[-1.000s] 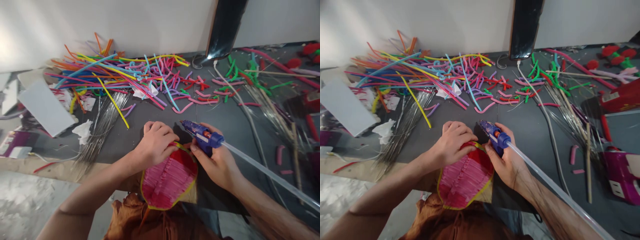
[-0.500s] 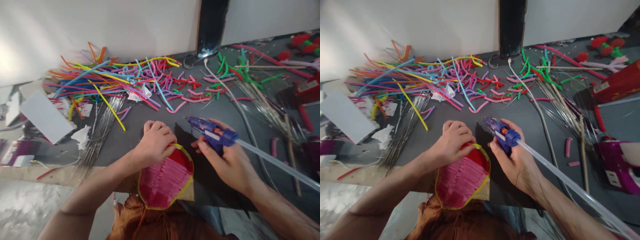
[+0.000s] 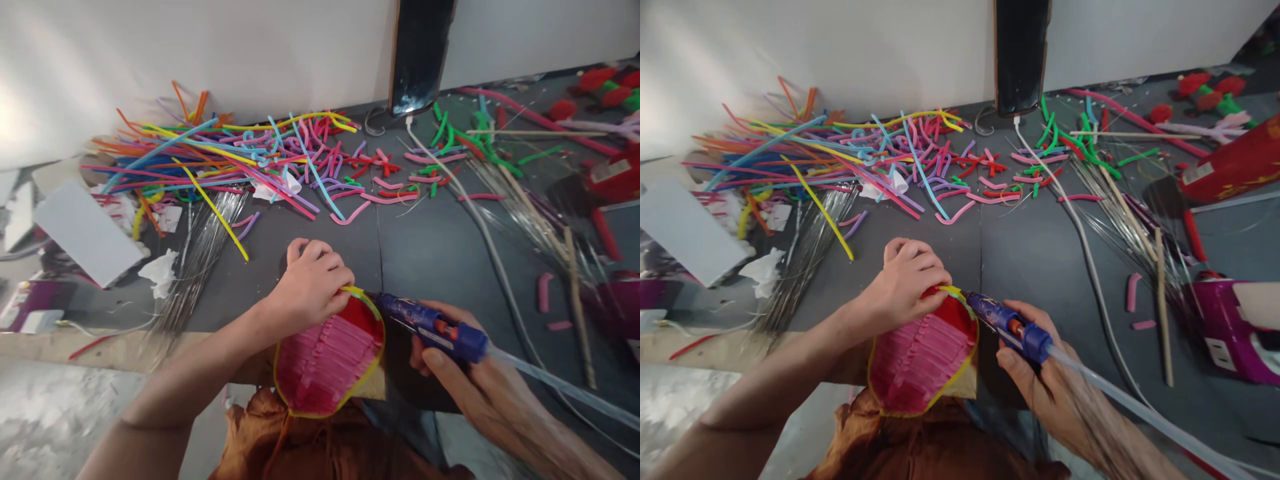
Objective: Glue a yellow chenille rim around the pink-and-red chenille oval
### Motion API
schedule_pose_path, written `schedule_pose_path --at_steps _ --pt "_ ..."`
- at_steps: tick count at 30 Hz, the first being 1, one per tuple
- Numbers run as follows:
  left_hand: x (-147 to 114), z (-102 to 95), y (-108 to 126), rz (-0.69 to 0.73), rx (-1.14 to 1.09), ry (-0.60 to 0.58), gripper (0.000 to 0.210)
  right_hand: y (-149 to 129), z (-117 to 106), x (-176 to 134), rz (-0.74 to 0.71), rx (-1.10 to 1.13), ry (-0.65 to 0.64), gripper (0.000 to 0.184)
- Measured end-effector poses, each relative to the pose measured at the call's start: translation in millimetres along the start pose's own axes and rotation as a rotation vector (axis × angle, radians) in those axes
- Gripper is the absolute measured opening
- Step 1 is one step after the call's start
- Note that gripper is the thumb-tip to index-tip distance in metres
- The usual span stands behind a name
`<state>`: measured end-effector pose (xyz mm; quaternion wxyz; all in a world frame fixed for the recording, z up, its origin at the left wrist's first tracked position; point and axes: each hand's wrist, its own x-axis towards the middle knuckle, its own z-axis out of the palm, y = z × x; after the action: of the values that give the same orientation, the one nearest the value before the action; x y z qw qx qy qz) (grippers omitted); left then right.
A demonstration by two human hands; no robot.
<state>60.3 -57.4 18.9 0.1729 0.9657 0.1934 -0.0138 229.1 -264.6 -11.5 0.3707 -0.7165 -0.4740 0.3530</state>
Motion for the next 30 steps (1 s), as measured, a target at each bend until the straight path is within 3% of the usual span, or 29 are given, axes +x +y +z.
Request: schedule_pose_path --at_steps 3,15,19,25,30 --pt "0 0.0 0 0.007 -0.007 -0.009 0.013 0 1 2 0.017 0.001 -0.050 0.042" --pt "2 3.0 -1 0.020 -0.044 -0.004 0.014 -20 10 3 0.179 0.047 0.026 0.044" --pt "2 2.1 0 0.013 -0.051 -0.021 0.014 -16 9 4 0.179 0.015 0.018 0.046" --pt "1 1.3 -1 0.016 -0.048 -0.022 0.015 -8 4 5 0.054 -0.067 -0.037 0.042" --pt "1 0.9 -1 0.025 -0.034 -0.018 0.015 -11 8 2 0.132 -0.086 0.037 0.039"
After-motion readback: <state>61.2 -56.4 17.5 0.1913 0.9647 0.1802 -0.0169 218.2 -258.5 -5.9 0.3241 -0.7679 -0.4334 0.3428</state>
